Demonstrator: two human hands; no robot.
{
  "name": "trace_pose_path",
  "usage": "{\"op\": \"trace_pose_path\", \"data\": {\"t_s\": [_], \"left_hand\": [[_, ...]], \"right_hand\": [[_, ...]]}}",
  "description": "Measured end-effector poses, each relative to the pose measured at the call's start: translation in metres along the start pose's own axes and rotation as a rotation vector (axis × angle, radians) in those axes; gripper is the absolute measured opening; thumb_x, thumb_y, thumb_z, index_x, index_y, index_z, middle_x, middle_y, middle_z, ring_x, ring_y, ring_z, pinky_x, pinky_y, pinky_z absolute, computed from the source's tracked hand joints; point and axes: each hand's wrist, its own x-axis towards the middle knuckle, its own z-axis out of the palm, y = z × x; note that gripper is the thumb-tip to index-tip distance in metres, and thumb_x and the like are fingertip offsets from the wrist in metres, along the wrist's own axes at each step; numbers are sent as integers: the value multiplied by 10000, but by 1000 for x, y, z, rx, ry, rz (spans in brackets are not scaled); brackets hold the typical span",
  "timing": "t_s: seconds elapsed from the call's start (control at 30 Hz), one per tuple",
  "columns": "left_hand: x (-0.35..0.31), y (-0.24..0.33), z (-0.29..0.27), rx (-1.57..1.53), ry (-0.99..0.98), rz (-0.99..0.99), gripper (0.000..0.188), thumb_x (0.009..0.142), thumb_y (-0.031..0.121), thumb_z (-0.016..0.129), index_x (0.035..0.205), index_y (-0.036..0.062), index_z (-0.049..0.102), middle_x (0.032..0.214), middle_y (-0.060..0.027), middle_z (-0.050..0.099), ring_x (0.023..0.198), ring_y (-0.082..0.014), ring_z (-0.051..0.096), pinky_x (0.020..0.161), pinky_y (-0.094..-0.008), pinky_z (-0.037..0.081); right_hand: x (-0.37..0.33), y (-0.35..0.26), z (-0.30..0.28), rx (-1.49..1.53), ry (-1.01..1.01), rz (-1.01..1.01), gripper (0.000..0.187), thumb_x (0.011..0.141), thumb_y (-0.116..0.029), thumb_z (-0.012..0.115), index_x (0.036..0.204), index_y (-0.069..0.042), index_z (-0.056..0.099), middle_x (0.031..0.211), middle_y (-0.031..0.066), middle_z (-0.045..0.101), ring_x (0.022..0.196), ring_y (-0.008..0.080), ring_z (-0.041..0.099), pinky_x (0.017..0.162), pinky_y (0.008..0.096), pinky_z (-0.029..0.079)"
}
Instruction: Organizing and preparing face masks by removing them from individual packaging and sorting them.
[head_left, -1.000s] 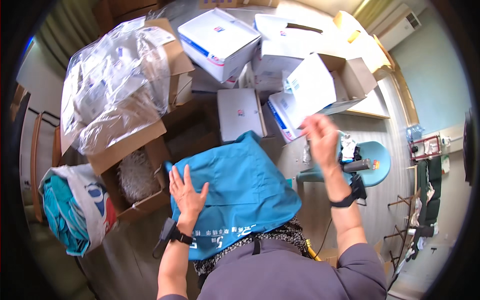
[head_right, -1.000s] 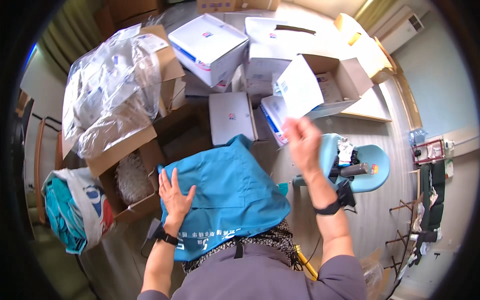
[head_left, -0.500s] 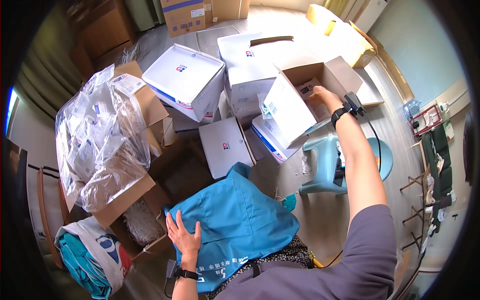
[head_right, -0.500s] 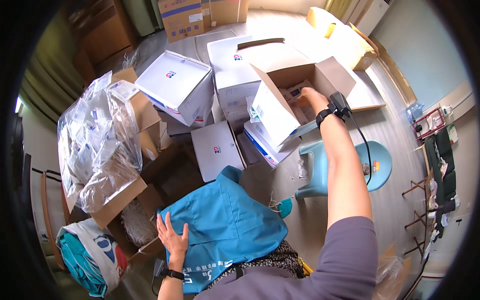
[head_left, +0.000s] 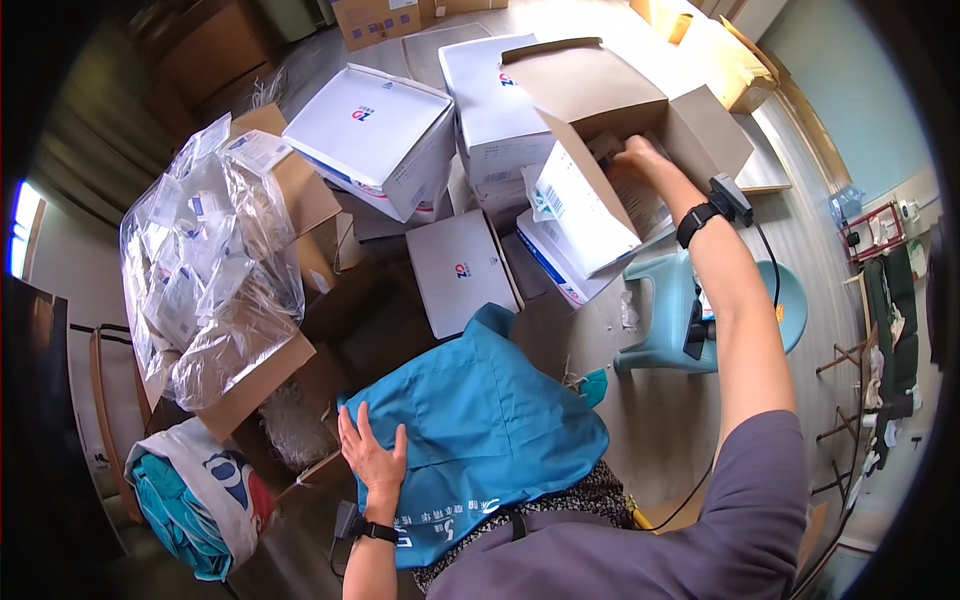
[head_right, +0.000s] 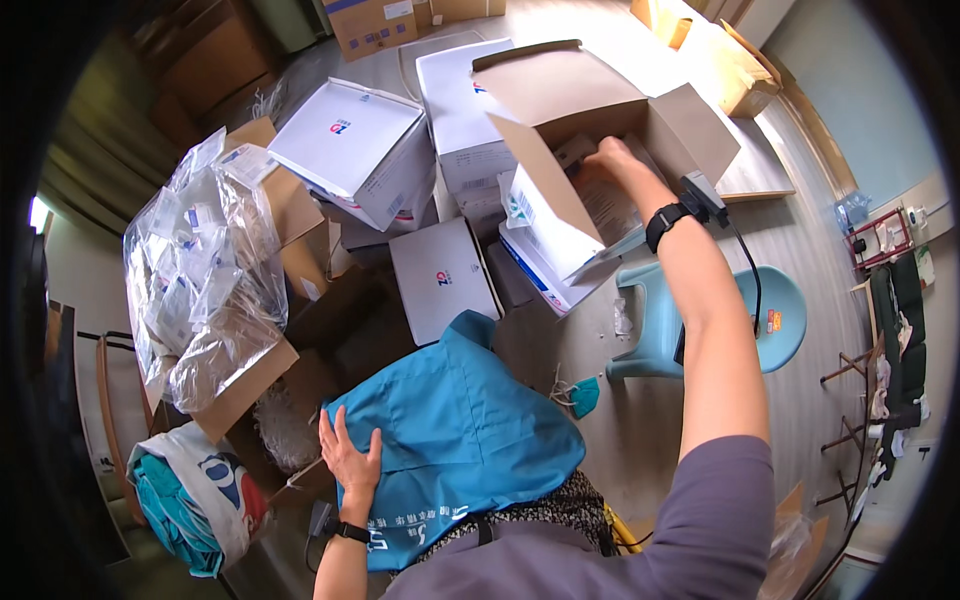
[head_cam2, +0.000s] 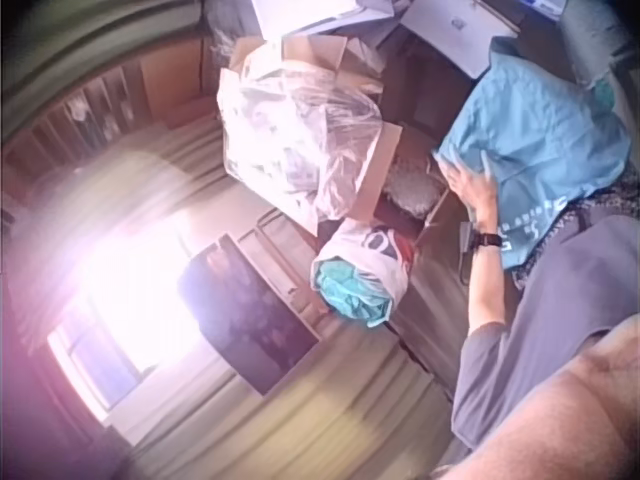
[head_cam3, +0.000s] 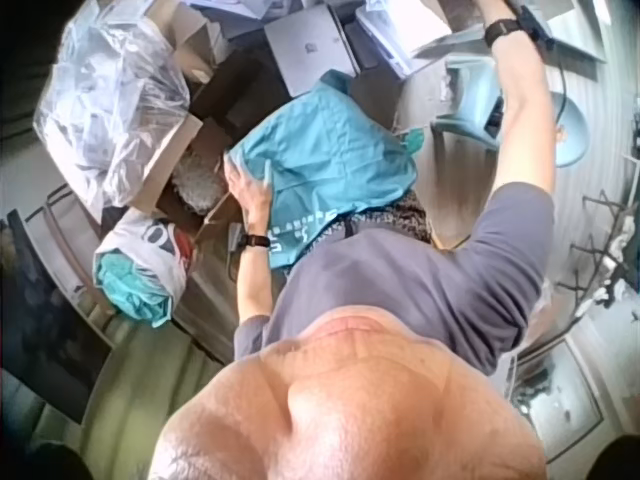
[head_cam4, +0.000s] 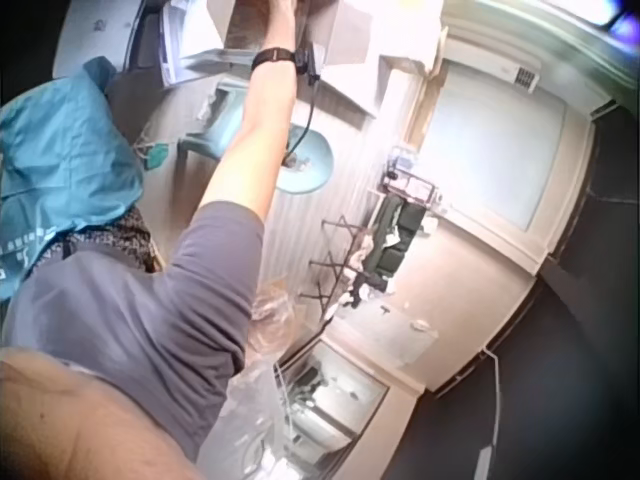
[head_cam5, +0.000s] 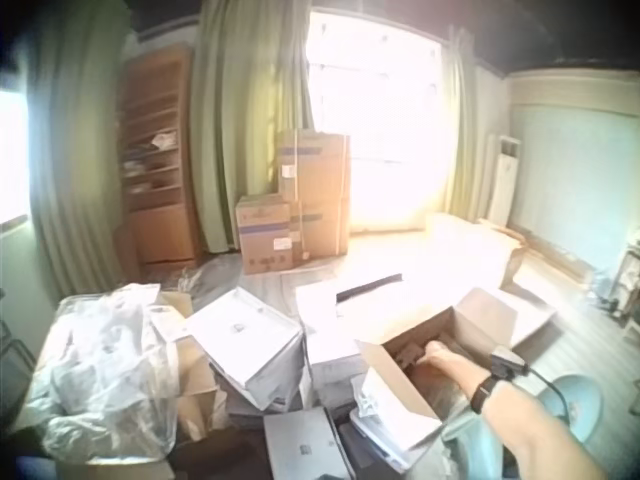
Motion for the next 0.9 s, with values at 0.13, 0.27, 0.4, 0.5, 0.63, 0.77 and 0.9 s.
{"op": "trace_pose_path", "data": {"t_s": [0.13,0.27,0.4,0.5,0.63,0.77,0.9], "left_hand": [[3,1,4,-22,1,10,753,797,382,734,1439,130,436,1546,-209,312,1416,-398,313,1130,-510,292],[-2,-3,4,-1,17,1,749,795,381,736,1436,129,442,1547,-208,312,1417,-396,313,1129,-504,296],[-5,-3,5,-33,47,15,753,791,370,742,1439,130,442,1545,-207,316,1417,-397,312,1132,-501,290],[-10,-5,10,-44,79,34,758,786,369,747,1438,128,448,1547,-207,314,1425,-395,301,1141,-511,269],[-19,10,-12,82,173,208,683,819,249,725,1432,108,460,1556,-179,315,1464,-359,249,1185,-527,168],[-32,48,-19,-688,40,126,521,918,194,668,1390,69,488,1352,-155,567,1204,-281,593,986,-380,473],[-31,64,-57,-1135,-188,-88,336,1027,278,535,1246,32,605,1079,-129,693,968,-191,666,830,-324,522]], "right_hand": [[-12,22,-30,84,218,-219,389,601,-220,862,901,-2,746,875,186,730,852,276,712,784,376,530],[-77,-3,-73,-75,663,-327,465,672,-308,862,1010,-54,666,897,201,714,856,370,701,760,437,538],[-147,0,-112,119,1076,-452,449,736,-338,836,1007,-69,600,872,164,715,813,367,698,712,439,541],[-209,-4,-128,768,877,-790,437,790,-145,816,1162,-8,633,959,65,730,863,176,683,826,313,529],[-284,-13,-69,1312,199,-666,413,839,-62,763,1217,14,616,1155,75,670,1035,153,616,970,292,458],[-345,-15,38,1493,-227,-368,298,846,-96,765,1120,-16,679,1059,66,705,967,161,645,903,301,490],[-415,-23,166,1660,-568,-116,407,963,-279,652,1245,2,569,1198,81,651,1043,206,638,954,349,493]]}}
